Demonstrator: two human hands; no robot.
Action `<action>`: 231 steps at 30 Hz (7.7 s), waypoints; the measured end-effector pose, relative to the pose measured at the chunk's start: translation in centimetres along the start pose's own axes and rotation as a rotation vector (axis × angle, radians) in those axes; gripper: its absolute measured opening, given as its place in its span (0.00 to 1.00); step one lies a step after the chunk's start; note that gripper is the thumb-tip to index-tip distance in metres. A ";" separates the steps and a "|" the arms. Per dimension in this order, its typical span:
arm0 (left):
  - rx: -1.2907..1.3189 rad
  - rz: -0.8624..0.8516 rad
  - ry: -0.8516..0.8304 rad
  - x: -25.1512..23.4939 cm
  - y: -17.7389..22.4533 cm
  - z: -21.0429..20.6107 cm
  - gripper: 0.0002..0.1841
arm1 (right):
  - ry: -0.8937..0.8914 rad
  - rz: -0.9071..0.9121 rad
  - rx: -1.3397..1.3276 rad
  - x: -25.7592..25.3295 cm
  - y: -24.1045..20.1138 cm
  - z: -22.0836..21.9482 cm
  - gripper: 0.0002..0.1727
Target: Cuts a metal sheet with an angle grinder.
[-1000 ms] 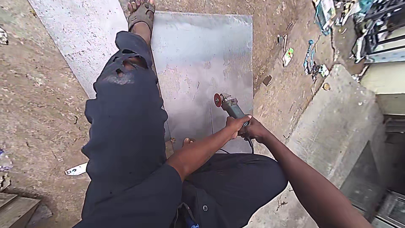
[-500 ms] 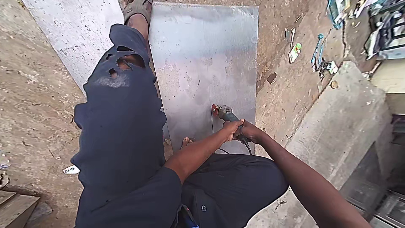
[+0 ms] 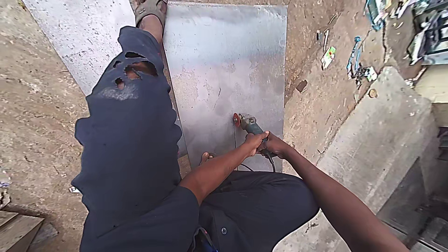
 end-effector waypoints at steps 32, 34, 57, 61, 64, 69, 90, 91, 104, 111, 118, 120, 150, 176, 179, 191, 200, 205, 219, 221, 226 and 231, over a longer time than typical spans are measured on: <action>-0.019 -0.022 -0.042 -0.1 0.4 0.8 0.34 | -0.048 -0.113 0.106 -0.9 -0.3 -0.1 0.31; -0.021 -0.026 -0.041 0.0 0.3 0.9 0.34 | -0.049 -0.112 0.106 -0.8 -0.3 -0.2 0.28; 0.011 0.011 -0.064 -0.9 -0.7 1.2 0.35 | -0.095 -0.099 0.129 -1.2 0.0 -0.6 0.25; 0.029 0.009 -0.051 -1.1 -0.8 1.2 0.34 | -0.086 -0.095 0.123 -1.2 0.1 -0.5 0.26; 0.018 -0.001 -0.034 -0.7 -0.5 1.2 0.35 | -0.068 -0.105 0.118 -0.7 -0.3 -0.4 0.27; -0.007 -0.060 -0.027 -0.4 0.6 0.9 0.37 | -0.041 -0.056 0.062 -0.9 -0.5 0.0 0.28; -0.052 -0.110 -0.018 -0.4 1.0 1.2 0.34 | -0.073 -0.074 0.021 -0.6 -0.8 0.1 0.33; -0.052 -0.109 -0.018 -0.4 1.0 1.2 0.34 | -0.076 -0.077 0.025 -0.6 -0.7 0.1 0.33; -0.004 -0.100 -0.022 -0.6 0.7 1.2 0.36 | -0.061 -0.131 0.061 -0.7 -0.7 0.2 0.42; -0.004 -0.103 -0.021 -0.7 0.7 1.3 0.36 | -0.068 -0.129 0.078 -0.7 -0.8 0.2 0.41; 0.001 -0.115 -0.023 -1.0 0.6 1.3 0.36 | -0.063 -0.140 0.089 -0.7 -0.9 0.2 0.39; -0.001 -0.125 -0.024 -1.0 0.6 1.2 0.35 | -0.065 -0.132 0.093 -0.7 -1.0 0.1 0.38; -0.005 -0.138 -0.031 -1.4 0.7 1.5 0.34 | -0.077 -0.096 0.084 -0.9 -1.3 0.1 0.29; -0.044 -0.168 -0.035 -1.1 1.9 1.6 0.33 | -0.062 -0.085 0.088 -1.0 -2.0 0.2 0.31; -0.049 -0.166 -0.048 -1.3 1.9 1.6 0.33 | -0.061 -0.087 0.093 -0.8 -2.2 0.2 0.29; -0.052 -0.170 -0.064 -1.6 1.7 1.7 0.34 | -0.052 -0.103 0.079 -1.1 -1.9 0.2 0.33; -0.040 -0.149 -0.043 -1.2 2.0 1.6 0.33 | -0.065 -0.107 0.090 -1.4 -1.9 0.3 0.30; -0.029 -0.115 -0.065 -1.4 1.5 1.8 0.34 | -0.078 -0.105 0.092 -1.6 -1.7 0.2 0.27; -0.011 -0.162 -0.030 -1.0 2.4 1.3 0.36 | -0.055 -0.071 0.058 -1.5 -2.1 0.6 0.32; -0.025 -0.173 -0.031 -0.9 2.6 1.3 0.35 | -0.056 -0.070 0.057 -1.5 -2.1 0.7 0.35; -0.056 -0.195 -0.021 -1.3 2.8 1.3 0.35 | -0.062 -0.055 0.048 -1.7 -2.2 0.7 0.30; -0.072 -0.234 -0.012 -2.5 2.8 1.5 0.36 | -0.049 -0.055 0.067 -2.0 -2.3 0.8 0.33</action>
Point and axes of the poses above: each hand's wrist, its own x-axis away from the middle knuckle, its own z-axis out of the back of the hand, y = z × x, the point moved 5 cm from there along -x, towards the middle knuckle, and after that the axes turned 10 degrees about x, right-handed, at the moved point
